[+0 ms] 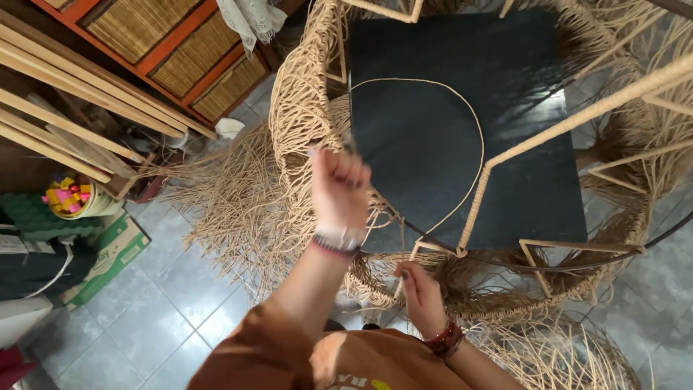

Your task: Weaving straw strands onto a wicker furniture frame

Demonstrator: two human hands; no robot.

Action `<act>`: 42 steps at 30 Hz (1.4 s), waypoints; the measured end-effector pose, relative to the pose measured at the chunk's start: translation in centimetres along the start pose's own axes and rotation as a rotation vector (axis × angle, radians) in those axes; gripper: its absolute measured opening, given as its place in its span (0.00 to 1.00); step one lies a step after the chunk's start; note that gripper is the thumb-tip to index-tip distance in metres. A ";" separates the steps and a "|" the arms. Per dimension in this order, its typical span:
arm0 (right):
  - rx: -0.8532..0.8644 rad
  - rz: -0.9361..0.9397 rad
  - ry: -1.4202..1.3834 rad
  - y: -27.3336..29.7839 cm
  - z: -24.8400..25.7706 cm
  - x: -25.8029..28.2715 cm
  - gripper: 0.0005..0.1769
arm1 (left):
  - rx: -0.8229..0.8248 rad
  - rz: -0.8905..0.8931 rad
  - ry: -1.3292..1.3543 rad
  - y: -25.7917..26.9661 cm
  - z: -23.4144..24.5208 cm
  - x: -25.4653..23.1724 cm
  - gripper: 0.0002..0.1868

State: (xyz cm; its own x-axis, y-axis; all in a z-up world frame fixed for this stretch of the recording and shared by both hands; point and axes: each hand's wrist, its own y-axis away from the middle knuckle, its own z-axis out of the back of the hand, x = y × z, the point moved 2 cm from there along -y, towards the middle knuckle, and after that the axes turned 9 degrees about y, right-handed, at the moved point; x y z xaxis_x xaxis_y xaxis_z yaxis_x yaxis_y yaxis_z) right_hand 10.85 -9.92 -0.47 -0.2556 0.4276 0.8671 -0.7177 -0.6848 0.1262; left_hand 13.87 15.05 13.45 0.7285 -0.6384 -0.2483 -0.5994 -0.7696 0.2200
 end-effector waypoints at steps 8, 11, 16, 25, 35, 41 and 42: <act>0.535 0.139 0.311 -0.4 -2.3 3.5 0.08 | 0.288 0.193 -0.238 13.2 9.8 -2.2 0.25; 0.584 0.338 0.660 -0.6 -0.5 4.1 0.07 | 0.225 0.275 -0.093 14.1 13.4 -0.8 0.25; -0.057 0.416 0.959 -4.3 6.6 11.6 0.05 | 0.012 0.236 -0.080 14.3 18.3 0.4 0.27; -0.290 0.485 1.028 -9.8 3.3 7.9 0.06 | -0.325 0.231 -0.314 13.3 24.8 1.4 0.25; -0.461 0.430 1.130 -9.3 2.5 9.2 0.10 | -0.906 -0.118 -0.715 13.7 42.3 -8.3 0.20; -0.438 0.463 0.908 -3.3 3.7 11.2 0.23 | -0.773 0.351 -1.012 14.1 34.9 -6.3 0.29; -0.436 0.479 0.849 -1.4 3.9 11.0 0.25 | -0.758 0.412 -1.030 16.0 29.7 -5.7 0.34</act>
State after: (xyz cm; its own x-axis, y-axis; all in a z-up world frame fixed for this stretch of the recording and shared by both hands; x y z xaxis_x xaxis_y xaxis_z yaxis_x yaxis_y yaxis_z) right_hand 11.56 -6.48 10.78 -0.8192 0.5563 0.1398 -0.5498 -0.6920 -0.4679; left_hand -9.73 5.98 -9.61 -0.2394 -0.7959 -0.5561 -0.1392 -0.5387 0.8309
